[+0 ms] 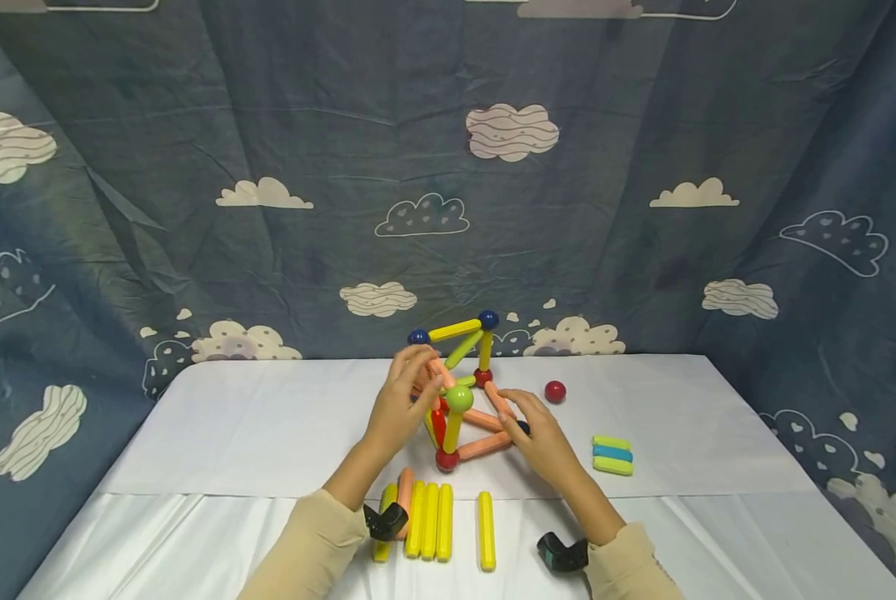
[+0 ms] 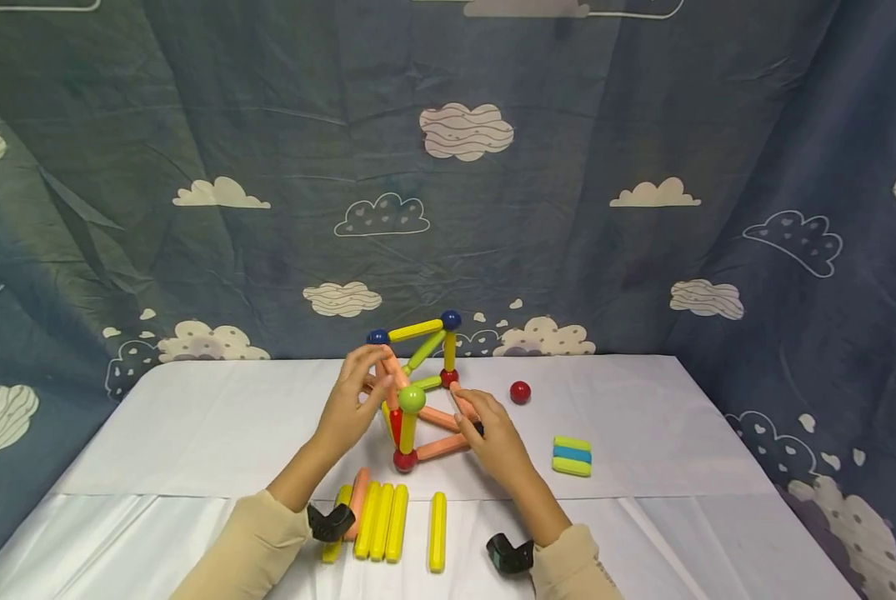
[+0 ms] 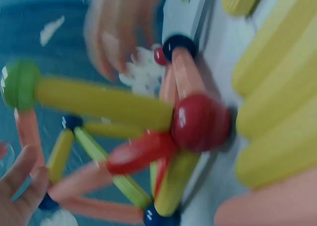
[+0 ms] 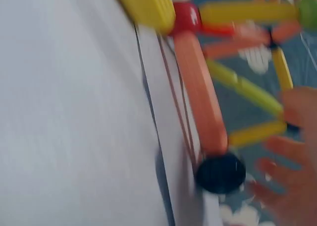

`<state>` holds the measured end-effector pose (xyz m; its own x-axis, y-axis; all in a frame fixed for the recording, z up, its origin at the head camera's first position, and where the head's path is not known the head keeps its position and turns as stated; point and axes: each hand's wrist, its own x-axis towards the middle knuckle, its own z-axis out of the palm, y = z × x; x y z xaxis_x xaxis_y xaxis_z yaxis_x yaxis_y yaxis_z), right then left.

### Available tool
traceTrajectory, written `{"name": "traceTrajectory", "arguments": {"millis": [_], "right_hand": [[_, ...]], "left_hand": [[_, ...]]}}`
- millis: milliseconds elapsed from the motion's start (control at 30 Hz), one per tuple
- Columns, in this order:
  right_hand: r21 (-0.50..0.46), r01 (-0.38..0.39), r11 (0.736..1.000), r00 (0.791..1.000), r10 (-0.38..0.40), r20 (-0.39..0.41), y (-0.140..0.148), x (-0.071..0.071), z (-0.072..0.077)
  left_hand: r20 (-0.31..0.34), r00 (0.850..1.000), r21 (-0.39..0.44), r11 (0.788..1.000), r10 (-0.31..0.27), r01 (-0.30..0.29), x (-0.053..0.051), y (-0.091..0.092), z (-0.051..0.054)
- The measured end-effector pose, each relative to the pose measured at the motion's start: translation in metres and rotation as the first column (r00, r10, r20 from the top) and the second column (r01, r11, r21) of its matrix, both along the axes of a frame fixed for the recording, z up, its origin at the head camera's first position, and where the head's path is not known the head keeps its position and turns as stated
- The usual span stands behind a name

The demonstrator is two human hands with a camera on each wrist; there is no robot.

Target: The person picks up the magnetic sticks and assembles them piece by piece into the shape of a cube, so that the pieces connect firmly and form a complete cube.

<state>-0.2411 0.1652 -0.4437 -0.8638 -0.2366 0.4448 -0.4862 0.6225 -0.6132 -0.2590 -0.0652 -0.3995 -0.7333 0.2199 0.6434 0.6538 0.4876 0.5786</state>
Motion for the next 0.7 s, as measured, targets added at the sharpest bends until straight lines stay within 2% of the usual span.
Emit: {"name": "traceTrajectory", "arguments": {"millis": [67, 133, 233, 333, 433, 700], "right_hand": [[0.082, -0.004, 0.997, 0.997, -0.002, 0.076, 0.008, -0.004, -0.007], [0.142, -0.021, 0.99, 0.989, 0.0, 0.145, 0.014, -0.007, -0.013], [0.185, -0.025, 0.982, 0.981, -0.012, 0.195, 0.017, -0.011, -0.019], [0.189, -0.001, 0.982, 0.968, -0.047, 0.245, 0.017, -0.012, -0.019], [0.205, 0.021, 0.978, 0.96, -0.077, 0.27, 0.016, -0.011, -0.018], [0.234, 0.033, 0.972, 0.956, -0.099, 0.277, 0.007, -0.001, -0.014]], "left_hand": [[-0.031, 0.998, -0.093, 0.994, -0.053, 0.05, 0.01, 0.005, 0.002], [-0.047, 0.996, -0.169, 0.983, -0.082, 0.073, 0.018, 0.01, 0.004], [-0.053, 0.996, -0.215, 0.975, -0.066, 0.054, 0.024, 0.014, 0.004], [-0.05, 0.998, -0.198, 0.98, -0.046, 0.035, 0.025, 0.014, 0.005], [-0.035, 0.998, -0.161, 0.986, -0.059, 0.053, 0.02, 0.009, 0.005], [0.071, 0.989, 0.028, 0.991, -0.129, 0.128, -0.003, -0.014, -0.003]]}}
